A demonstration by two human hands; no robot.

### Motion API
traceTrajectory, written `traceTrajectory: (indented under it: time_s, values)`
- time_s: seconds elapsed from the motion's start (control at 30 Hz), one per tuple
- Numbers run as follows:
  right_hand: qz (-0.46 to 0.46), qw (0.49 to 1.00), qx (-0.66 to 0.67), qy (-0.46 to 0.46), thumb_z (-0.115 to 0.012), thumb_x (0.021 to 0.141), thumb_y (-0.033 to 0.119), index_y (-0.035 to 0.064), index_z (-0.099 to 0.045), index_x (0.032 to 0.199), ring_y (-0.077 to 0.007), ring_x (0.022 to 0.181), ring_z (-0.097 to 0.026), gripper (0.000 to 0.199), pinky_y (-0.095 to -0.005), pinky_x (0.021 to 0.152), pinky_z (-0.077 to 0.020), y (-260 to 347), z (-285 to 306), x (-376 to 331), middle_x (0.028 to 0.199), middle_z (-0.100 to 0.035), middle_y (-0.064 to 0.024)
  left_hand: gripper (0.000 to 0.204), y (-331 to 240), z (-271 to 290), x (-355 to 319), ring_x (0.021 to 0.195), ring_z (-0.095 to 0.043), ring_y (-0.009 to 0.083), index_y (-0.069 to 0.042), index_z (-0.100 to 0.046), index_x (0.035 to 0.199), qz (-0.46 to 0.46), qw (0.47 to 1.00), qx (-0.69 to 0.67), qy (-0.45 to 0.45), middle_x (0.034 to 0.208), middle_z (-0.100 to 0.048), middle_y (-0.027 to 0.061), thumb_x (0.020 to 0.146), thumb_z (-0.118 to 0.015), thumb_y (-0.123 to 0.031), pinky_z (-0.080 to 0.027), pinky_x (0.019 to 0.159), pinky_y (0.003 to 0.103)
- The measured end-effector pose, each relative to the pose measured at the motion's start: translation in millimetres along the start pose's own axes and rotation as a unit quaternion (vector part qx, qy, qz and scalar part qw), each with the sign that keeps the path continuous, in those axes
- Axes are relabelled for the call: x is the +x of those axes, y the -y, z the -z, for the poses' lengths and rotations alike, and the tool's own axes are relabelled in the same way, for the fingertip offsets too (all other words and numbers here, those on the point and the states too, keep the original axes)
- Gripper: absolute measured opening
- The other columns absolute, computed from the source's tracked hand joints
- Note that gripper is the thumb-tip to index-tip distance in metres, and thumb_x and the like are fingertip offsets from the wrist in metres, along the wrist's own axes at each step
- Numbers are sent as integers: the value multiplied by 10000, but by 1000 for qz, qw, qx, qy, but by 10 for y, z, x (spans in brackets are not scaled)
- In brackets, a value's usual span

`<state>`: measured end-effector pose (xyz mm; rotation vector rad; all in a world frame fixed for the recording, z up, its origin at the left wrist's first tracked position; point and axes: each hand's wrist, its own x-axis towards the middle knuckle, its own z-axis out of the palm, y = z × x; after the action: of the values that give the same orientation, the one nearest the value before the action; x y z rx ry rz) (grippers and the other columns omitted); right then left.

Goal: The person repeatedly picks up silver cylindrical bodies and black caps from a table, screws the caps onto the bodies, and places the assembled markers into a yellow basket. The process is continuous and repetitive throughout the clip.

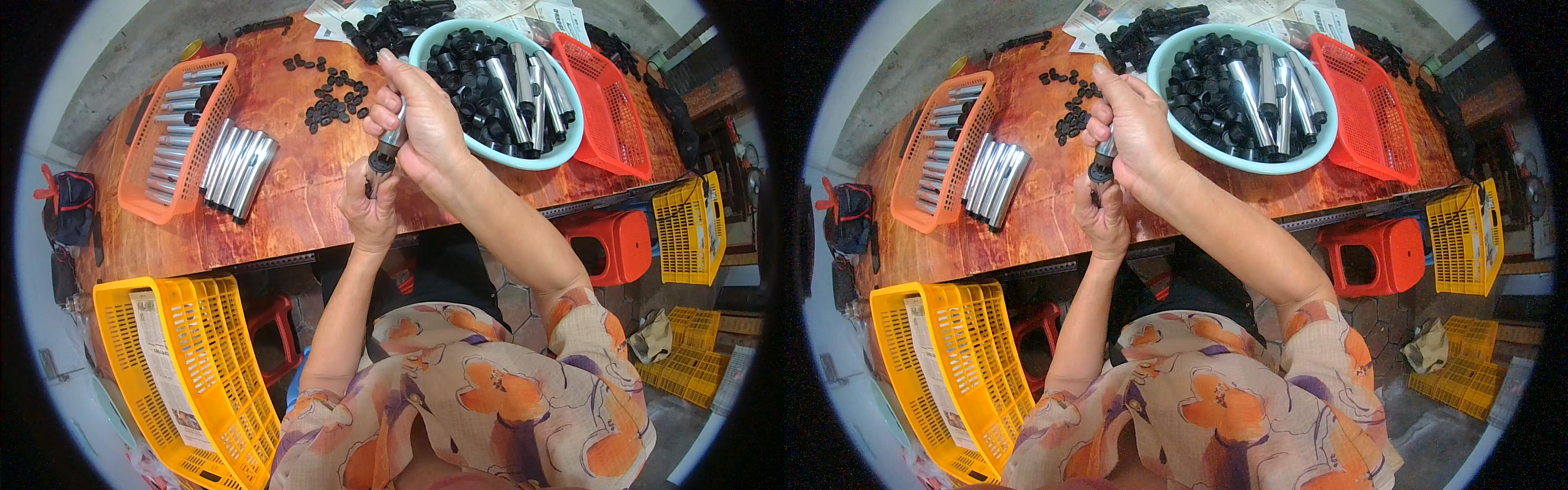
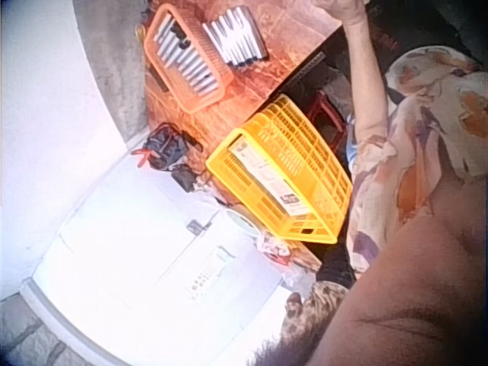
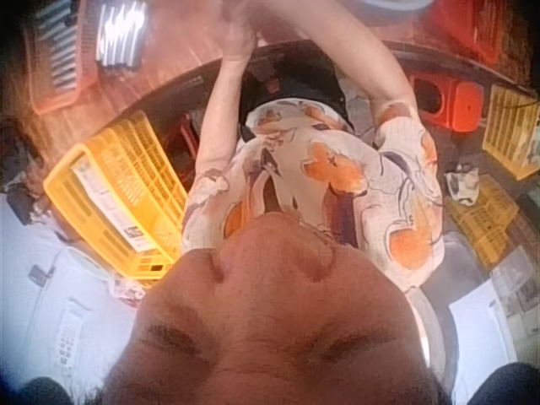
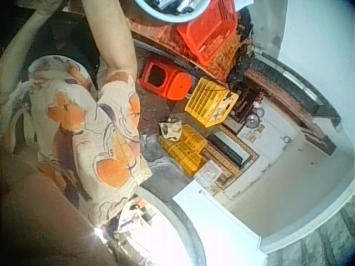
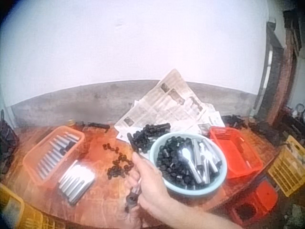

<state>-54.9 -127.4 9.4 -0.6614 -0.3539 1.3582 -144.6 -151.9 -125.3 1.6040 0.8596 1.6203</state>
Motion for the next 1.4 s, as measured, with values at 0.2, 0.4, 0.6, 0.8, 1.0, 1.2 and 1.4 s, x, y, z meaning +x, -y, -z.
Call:
traceTrajectory:
  time_s: [0.2,0.4,0.6,0.8,1.0,1.2,1.4]
  values:
    - [-11,1000,20,-2,-619,888,217,120,-462,794,-59,469,-334,208,-217,469,-303,4,30,50,587,-364,43,388,-45,-23,32,660,-528,120,-53,-541,1012,-9,1000,-27,-5,730,-572,37,866,-631,-401,-440,621,257]
    - [-11,1000,22,-4,-617,890,214,126,-445,758,-61,473,-335,234,-221,472,-313,6,54,65,589,-361,41,378,-64,-23,30,668,-527,115,-50,-534,1019,-6,1000,-16,0,731,-573,34,869,-633,-383,-440,630,256]
    - [16,1000,20,-4,-619,887,227,112,-448,821,-83,485,-355,217,-248,467,-339,-11,76,72,599,-373,24,376,-57,-20,31,670,-527,116,-51,-538,1018,0,1000,-5,3,746,-582,36,868,-634,-382,-439,633,256]
    - [-10,999,42,-24,-611,897,251,145,-411,700,-64,470,-322,300,-246,504,-320,41,82,90,581,-334,49,366,-65,-12,42,673,-542,123,-54,-547,1015,-6,1000,-3,0,750,-595,38,873,-626,-383,-444,637,260]
    - [-17,998,56,-20,-608,900,252,144,-410,700,-63,470,-318,302,-250,499,-321,1,97,90,579,-327,50,368,-51,-24,44,657,-529,124,-55,-547,1014,-14,1000,-1,-5,729,-580,40,872,-627,-384,-440,623,262]
    - [-7,999,48,-15,-609,899,241,137,-420,717,-68,472,-319,283,-248,501,-328,-5,80,79,585,-332,49,363,-61,-24,50,620,-499,128,-56,-546,1000,-21,1000,13,-8,704,-558,35,866,-634,-381,-430,596,266]
    - [23,1000,10,-11,-616,894,226,121,-448,761,-65,483,-324,239,-230,487,-323,-21,39,26,597,-346,41,368,-33,-27,34,617,-498,130,-54,-541,993,-14,1000,19,-8,701,-556,41,863,-637,-385,-426,591,268]
